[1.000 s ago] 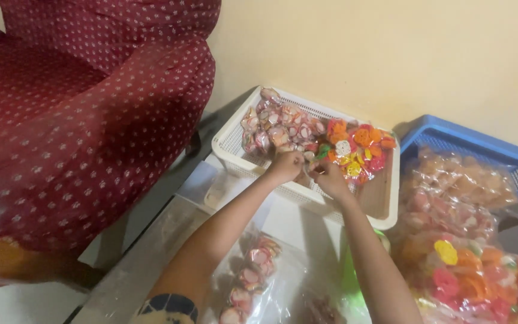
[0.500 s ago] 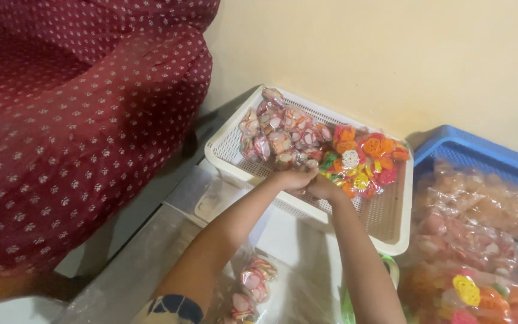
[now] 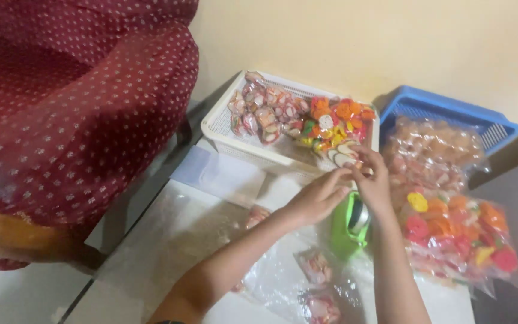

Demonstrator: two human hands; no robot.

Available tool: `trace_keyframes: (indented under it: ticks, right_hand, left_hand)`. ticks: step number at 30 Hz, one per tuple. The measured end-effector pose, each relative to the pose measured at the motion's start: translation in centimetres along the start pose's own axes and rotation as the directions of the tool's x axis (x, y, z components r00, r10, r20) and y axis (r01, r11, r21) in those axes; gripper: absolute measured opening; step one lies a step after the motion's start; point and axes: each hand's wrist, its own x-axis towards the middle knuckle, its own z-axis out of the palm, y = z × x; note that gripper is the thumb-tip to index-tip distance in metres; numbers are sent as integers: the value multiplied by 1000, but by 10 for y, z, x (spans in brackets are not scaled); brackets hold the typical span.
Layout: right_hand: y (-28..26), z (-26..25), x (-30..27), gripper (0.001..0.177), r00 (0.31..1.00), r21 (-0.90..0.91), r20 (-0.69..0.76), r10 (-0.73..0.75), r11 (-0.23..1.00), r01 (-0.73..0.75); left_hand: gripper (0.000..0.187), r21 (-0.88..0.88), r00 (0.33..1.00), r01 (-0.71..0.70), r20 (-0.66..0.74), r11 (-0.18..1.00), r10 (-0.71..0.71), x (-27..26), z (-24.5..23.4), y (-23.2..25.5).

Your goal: A person is manually picking up colorful candies from a white basket and placing them into a clear plastic bag on a table.

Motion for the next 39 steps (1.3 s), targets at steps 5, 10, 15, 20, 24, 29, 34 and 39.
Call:
trace_keyframes:
  ticks: [5, 10, 15, 20, 24, 29, 34, 39]
  right_hand:
    - [-7, -89, -116, 35, 981, 31, -139, 133, 991, -130]
    - [-11, -137, -228, 24, 933, -23, -314, 177, 981, -194]
    - [43, -157, -301, 25, 853, -125, -352, 385, 884, -451]
    - [71, -146, -322, 32, 784, -62, -171, 596, 788, -613]
    - [78, -124, -315, 38, 783, 204, 97, 614, 758, -619]
    - [39, -95, -302, 18, 769, 550, 115, 628, 605, -576]
    - [144, -108, -312, 31, 857, 256, 448, 255, 882, -396]
    - [75, -132, -287, 39, 784, 154, -135, 606, 794, -588]
  left_hand:
    - [41, 73, 922, -383, -33, 921, 386, -67, 111, 3]
    - [61, 443, 933, -207, 357, 872, 41, -115, 160, 20]
    - [67, 520, 945, -268, 307, 811, 116, -131, 192, -3]
    - [70, 577, 951, -280, 273, 767, 143, -133, 199, -13]
    - [66, 572, 949, -279, 285, 771, 132, -135, 197, -9]
    - [52, 535, 953, -266, 271, 802, 135, -136, 198, -22]
    - [53, 492, 944, -235, 322, 838, 76, -133, 192, -17]
    - [46, 477, 961, -229, 252, 848, 117, -127, 159, 7]
